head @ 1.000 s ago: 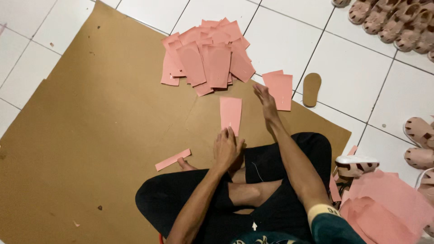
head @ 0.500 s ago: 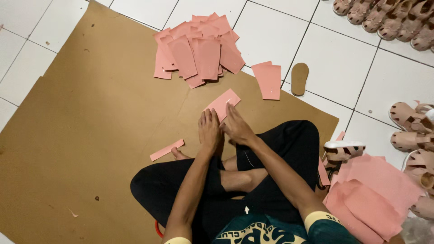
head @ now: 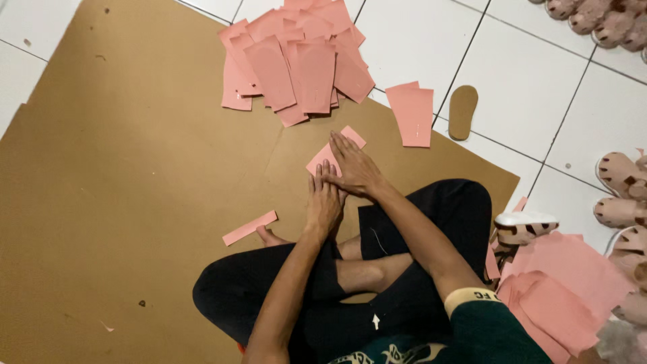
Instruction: The person sits on the floor and tears pink paper sheets into strips and pieces by hand, holding each sheet up and ripping sections off, then stacks the torn pieces with a pile of finished pieces on the cardboard. Sandal soles and finished sandals lie around the work area.
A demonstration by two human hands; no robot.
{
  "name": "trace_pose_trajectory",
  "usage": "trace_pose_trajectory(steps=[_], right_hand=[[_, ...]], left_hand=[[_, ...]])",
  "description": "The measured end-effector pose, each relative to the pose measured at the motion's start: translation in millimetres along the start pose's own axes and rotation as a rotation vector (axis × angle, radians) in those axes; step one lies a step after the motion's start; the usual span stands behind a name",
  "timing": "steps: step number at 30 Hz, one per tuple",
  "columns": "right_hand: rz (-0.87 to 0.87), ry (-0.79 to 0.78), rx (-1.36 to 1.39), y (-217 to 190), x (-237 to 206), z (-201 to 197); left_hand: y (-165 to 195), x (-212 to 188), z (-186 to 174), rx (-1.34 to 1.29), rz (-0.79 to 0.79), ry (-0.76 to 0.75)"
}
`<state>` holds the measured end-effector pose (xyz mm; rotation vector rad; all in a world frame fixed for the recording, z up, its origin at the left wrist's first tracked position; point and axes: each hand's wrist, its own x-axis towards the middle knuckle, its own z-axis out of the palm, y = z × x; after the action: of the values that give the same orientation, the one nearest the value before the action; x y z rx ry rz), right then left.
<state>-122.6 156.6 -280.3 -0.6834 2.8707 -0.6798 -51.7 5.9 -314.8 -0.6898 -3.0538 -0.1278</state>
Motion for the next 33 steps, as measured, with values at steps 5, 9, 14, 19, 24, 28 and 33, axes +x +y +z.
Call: trace_pose_trajectory(steps=[5,9,14,19,24,28,33], right_hand=[[0.102,0.054,-0.003,-5.3,20.3,-7.4],[0.180,0.076,0.144,1.2,31.1,-15.4],[0.189,0.293,0.428,14.8,-7.4,-24.1],[-0.041,0.066,0.151,-19.6,-46.6,16.5],[0.022,-0.020,-0.022,-24.2,-34.8,15.8],[0.152,0.016,0.081,-1.7,-11.0,-6.0],[0.215,0.014,0.160,12.8,11.1,-17.4]], left_hand=[[1.1,4.9,3.5,0.031,0.013,-0.119],[5.3,-2.2,2.9,-0.127,-0.024,0.026],[1.6,1.0,-8.7,-0.413,-0.085,0.160],[3.2,16.6,-11.9,-0.297,-0.041,0.161],[3.6,17.5,-5.2,-0.031,0.006,-0.045],[5.4,16.9,7.2,0.137,0.013,-0.136],[6.2,16.3,19.5,-0.109,-0.087,0.065]])
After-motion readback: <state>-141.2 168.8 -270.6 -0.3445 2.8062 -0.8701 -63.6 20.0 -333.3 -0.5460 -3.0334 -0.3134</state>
